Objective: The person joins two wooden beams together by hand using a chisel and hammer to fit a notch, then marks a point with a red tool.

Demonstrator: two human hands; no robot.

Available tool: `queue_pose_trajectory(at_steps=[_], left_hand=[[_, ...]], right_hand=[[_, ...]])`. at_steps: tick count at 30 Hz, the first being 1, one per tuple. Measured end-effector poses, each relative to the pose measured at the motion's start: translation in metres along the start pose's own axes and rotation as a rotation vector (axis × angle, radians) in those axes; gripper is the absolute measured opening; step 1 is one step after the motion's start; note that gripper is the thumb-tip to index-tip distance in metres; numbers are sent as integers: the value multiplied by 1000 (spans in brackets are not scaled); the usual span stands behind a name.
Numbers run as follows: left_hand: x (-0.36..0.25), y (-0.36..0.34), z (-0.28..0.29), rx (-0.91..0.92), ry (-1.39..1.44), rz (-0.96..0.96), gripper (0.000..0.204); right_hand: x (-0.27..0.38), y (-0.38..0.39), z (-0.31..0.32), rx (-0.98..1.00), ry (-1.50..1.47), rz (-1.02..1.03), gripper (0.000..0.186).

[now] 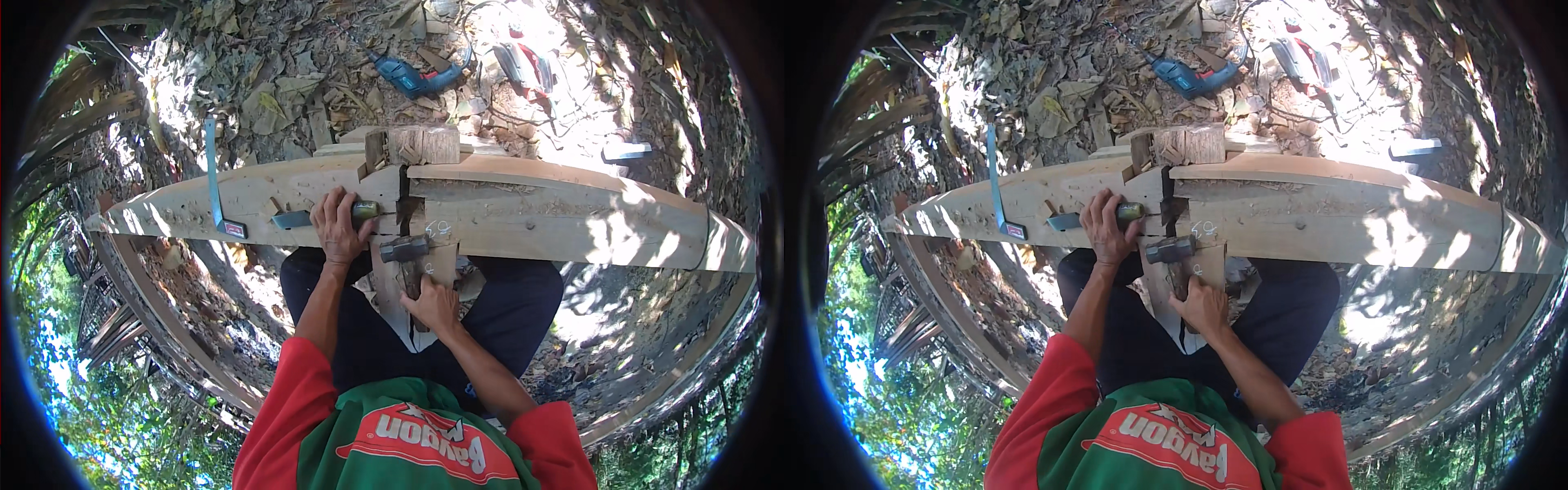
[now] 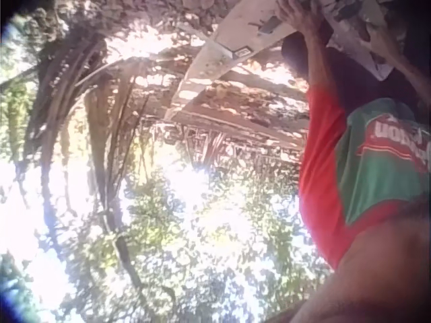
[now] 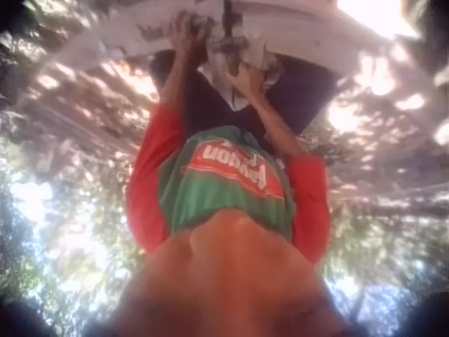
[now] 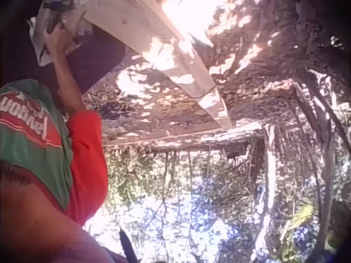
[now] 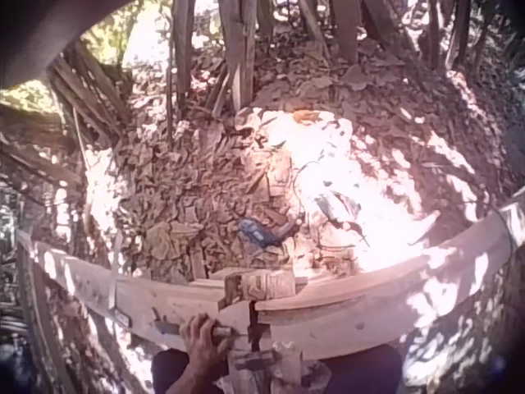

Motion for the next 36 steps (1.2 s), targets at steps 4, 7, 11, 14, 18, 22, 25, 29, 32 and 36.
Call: queue_pose_trajectory(at_steps=[4, 7, 11, 14, 18, 22, 25, 29, 32, 36], left_hand=[[0, -5, 8, 132, -27, 3, 60], [-2, -4, 13, 216, -62, 16, 62], [-6, -3, 20, 260, -111, 30, 68], [-2, -1, 20, 290, -154, 61, 69], [-6, -5, 20, 266, -133, 39, 68], [-4, -8, 15, 262, -129, 19, 68], [0, -1, 13, 257, -115, 33, 67], [3, -2, 12, 214, -59, 13, 64], [7, -2, 13, 159, -8, -19, 59], [8, -1, 16, 90, 72, -33, 54]], right_hand=[[-3, 7, 1, -131, -257, -67, 54], [16, 18, 31, -44, -476, 8, 57], [46, 30, 75, 290, -715, -226, 54], [36, 46, 51, 150, -549, -173, 54], [23, 69, 35, 205, -596, -293, 54], [15, 63, 12, 244, -655, -335, 54], [35, 48, 27, 303, -858, -448, 46], [28, 29, 8, 243, -827, -429, 48], [33, 15, 4, 188, -842, -475, 39], [39, 16, 6, 132, -761, -529, 28]])
Point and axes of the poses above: each hand's wrist, its own y-axis away from the middle knuckle, its own z-axis out of the back of the hand, x = y × z, the point moved 2 cm from there along -y, towards the middle knuckle, and after that the axes turned 8 degrees about x, right-handed, at the moved point
